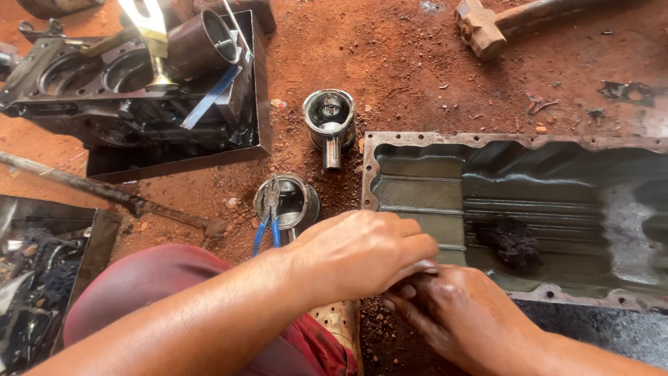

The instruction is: The person scrapes thick sludge from the interior of an engine oil pan using a small metal tool. They then wipe the interior surfaces with a rag to remove remaining residue.

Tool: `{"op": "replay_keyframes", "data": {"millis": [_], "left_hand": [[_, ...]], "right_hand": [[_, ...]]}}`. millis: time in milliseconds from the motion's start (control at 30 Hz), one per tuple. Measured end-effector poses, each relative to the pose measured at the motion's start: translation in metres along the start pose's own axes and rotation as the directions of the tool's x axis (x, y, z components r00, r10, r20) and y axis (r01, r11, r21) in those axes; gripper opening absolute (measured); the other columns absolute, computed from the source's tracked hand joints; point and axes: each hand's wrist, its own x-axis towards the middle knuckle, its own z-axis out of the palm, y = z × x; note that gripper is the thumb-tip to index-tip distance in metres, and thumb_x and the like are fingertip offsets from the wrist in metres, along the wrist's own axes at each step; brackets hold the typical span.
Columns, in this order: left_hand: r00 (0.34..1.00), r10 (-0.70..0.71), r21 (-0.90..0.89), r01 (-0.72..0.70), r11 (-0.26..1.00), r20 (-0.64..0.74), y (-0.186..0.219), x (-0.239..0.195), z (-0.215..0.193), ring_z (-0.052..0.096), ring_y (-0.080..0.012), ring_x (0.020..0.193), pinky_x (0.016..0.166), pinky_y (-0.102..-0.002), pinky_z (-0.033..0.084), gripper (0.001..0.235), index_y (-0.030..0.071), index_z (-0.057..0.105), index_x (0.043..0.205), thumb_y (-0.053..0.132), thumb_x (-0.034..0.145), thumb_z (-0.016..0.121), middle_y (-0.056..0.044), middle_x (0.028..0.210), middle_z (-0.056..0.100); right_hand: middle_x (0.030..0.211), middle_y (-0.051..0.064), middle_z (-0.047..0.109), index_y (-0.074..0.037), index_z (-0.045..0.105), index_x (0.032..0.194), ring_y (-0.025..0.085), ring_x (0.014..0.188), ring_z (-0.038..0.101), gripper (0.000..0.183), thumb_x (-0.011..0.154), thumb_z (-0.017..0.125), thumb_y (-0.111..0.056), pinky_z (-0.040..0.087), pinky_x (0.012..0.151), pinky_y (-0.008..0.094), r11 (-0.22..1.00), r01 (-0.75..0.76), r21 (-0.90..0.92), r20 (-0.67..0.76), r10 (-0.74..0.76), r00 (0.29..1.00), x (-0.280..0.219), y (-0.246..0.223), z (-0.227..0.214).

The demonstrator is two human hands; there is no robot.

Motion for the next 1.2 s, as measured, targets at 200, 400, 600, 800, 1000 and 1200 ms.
{"op": "replay_keyframes", "data": {"millis": [200, 400, 600, 800, 1000, 1200], "left_hand": [[0.999, -0.05, -0.018, 0.05, 0.999, -0.005, 0.004, 0.007, -0.011, 0.072, -0.0373, 0.078, 0.067, -0.049, 0.056, 0.023, 0.007, 0.067, 0.09, 0.029, 0.096, 0.06, -0.015, 0.08, 0.072], [0.995, -0.09, -0.07, 0.087, 0.994, -0.049, 0.041, -0.01, 0.013, 0.071, -0.0371, 0.071, 0.066, -0.049, 0.057, 0.028, 0.004, 0.062, 0.083, 0.026, 0.102, 0.059, -0.017, 0.074, 0.07], [0.997, -0.048, 0.109, 0.054, 0.993, -0.06, 0.02, -0.004, 0.009, 0.072, -0.0328, 0.079, 0.068, -0.047, 0.057, 0.015, 0.004, 0.063, 0.097, 0.017, 0.089, 0.061, -0.014, 0.083, 0.07], [0.988, 0.031, 0.108, -0.015, 0.994, -0.149, 0.017, 0.0, -0.026, 0.071, -0.0345, 0.086, 0.072, -0.046, 0.056, 0.012, 0.004, 0.061, 0.098, 0.012, 0.09, 0.061, -0.015, 0.088, 0.067], [0.99, 0.02, 0.03, -0.016, 0.999, -0.14, 0.027, 0.011, -0.022, 0.07, -0.0361, 0.081, 0.068, -0.046, 0.056, 0.014, 0.001, 0.058, 0.097, 0.012, 0.089, 0.061, -0.017, 0.085, 0.066], [0.998, -0.022, 0.016, 0.023, 1.0, -0.066, 0.028, 0.011, -0.009, 0.071, -0.0369, 0.08, 0.067, -0.047, 0.056, 0.012, 0.002, 0.058, 0.093, 0.011, 0.086, 0.061, -0.017, 0.082, 0.067]], "right_hand": [[0.091, 0.007, 0.079, -0.018, 0.08, 0.099, 0.025, 0.082, 0.077, 0.017, 0.085, 0.074, -0.026, 0.058, 0.073, 0.038, 0.961, 0.277, 0.015, -0.15, -0.272, 0.951, -0.004, 0.048, 0.001], [0.094, 0.007, 0.075, -0.015, 0.075, 0.112, 0.031, 0.089, 0.071, 0.025, 0.088, 0.067, -0.018, 0.057, 0.074, 0.04, 0.906, 0.404, -0.125, -0.045, -0.412, 0.91, 0.016, 0.063, -0.043], [0.08, 0.008, 0.07, -0.011, 0.069, 0.087, 0.028, 0.081, 0.069, 0.02, 0.085, 0.077, -0.029, 0.055, 0.073, 0.04, 0.948, 0.2, -0.246, 0.011, -0.204, 0.979, 0.017, 0.054, -0.045], [0.08, 0.004, 0.071, -0.015, 0.075, 0.085, 0.022, 0.074, 0.069, 0.013, 0.085, 0.078, -0.028, 0.055, 0.067, 0.038, 0.969, 0.203, -0.139, -0.052, -0.212, 0.976, -0.004, 0.034, -0.033], [0.086, -0.004, 0.066, -0.025, 0.078, 0.107, 0.014, 0.077, 0.069, 0.023, 0.09, 0.073, -0.04, 0.059, 0.068, 0.032, 0.966, -0.097, -0.241, 0.086, 0.12, 0.989, -0.014, 0.044, -0.074], [0.087, -0.005, 0.07, -0.025, 0.077, 0.111, 0.014, 0.079, 0.069, 0.029, 0.088, 0.069, -0.041, 0.06, 0.069, 0.033, 0.978, -0.046, -0.201, 0.103, 0.068, 0.992, -0.015, 0.056, -0.065]]}}
